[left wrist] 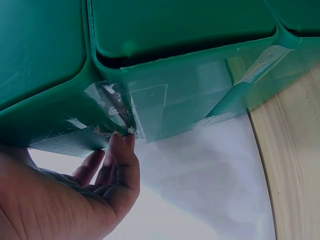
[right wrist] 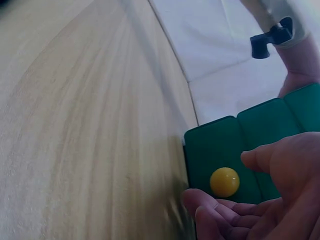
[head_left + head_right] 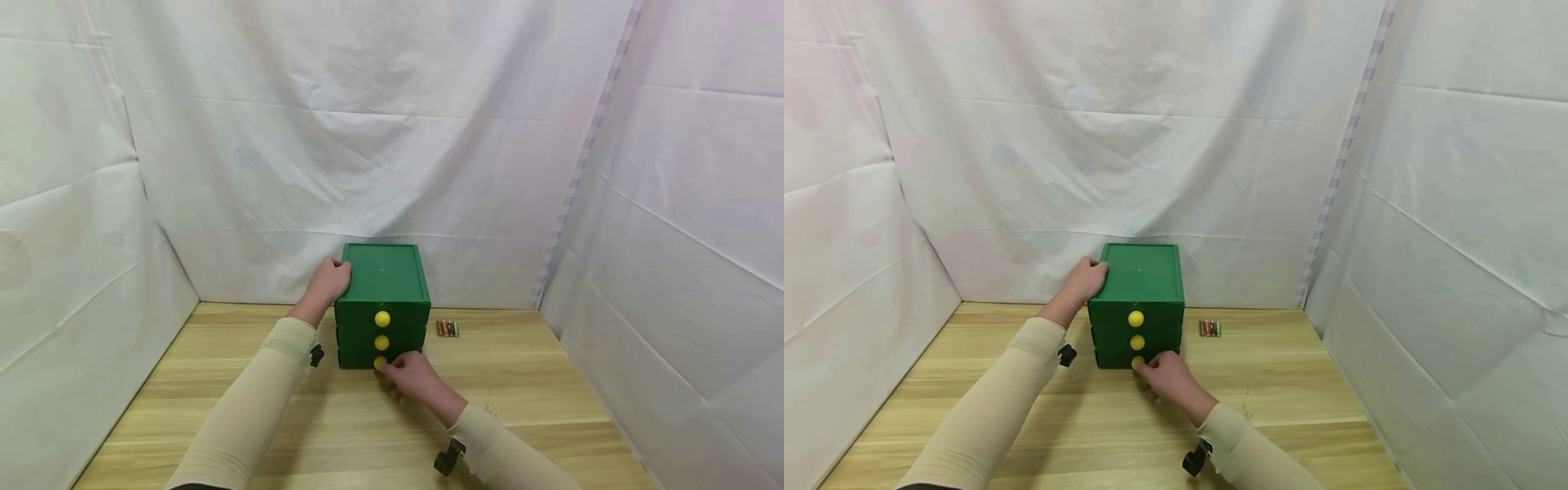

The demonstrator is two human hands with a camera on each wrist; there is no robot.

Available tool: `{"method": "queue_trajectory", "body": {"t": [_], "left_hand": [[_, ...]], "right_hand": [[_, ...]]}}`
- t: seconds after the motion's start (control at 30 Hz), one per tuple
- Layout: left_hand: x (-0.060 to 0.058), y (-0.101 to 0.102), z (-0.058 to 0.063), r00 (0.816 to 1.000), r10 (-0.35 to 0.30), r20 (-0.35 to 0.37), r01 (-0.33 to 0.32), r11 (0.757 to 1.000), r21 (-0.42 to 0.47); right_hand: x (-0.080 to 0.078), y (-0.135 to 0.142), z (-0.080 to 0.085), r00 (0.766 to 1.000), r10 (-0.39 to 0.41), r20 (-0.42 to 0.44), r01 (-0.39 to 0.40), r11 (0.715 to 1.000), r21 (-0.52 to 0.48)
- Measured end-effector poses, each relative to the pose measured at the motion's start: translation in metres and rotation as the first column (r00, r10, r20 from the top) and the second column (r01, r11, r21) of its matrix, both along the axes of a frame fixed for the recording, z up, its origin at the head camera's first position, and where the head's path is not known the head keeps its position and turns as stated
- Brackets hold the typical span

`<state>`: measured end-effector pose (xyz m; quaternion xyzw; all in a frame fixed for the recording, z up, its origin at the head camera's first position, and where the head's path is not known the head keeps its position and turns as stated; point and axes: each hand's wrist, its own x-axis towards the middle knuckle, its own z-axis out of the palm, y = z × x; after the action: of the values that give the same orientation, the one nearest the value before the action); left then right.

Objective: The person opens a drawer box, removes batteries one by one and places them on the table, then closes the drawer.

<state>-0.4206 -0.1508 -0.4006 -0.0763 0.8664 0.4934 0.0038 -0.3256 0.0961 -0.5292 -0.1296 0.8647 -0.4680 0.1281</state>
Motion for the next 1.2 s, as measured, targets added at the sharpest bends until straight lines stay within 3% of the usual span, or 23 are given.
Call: {"method": "queue_trajectory", "body": {"t": [0.27, 0.73, 1.2], "left_hand": [[-0.002, 0.0, -0.001, 1.0, 0.002, 0.004, -0.002, 1.0, 0.005], [-0.001, 0.001, -0.002, 1.0, -0.002, 0.007, 0.002, 1.0, 0.015], [-0.001, 0.001, 0.0, 1.0, -0.004, 0.004, 0.004, 1.0, 0.013]], "right_hand": [[-0.002, -0.009, -0.008, 0.999, -0.027, 0.019, 0.027, 0.999, -0.041], [-0.008, -0.014, -0.018, 0.994, -0.067, -0.092, 0.068, 0.998, 0.013], [-0.013, -0.016, -0.023, 0.991, -0.075, -0.111, 0.08, 0.996, 0.041]]}}
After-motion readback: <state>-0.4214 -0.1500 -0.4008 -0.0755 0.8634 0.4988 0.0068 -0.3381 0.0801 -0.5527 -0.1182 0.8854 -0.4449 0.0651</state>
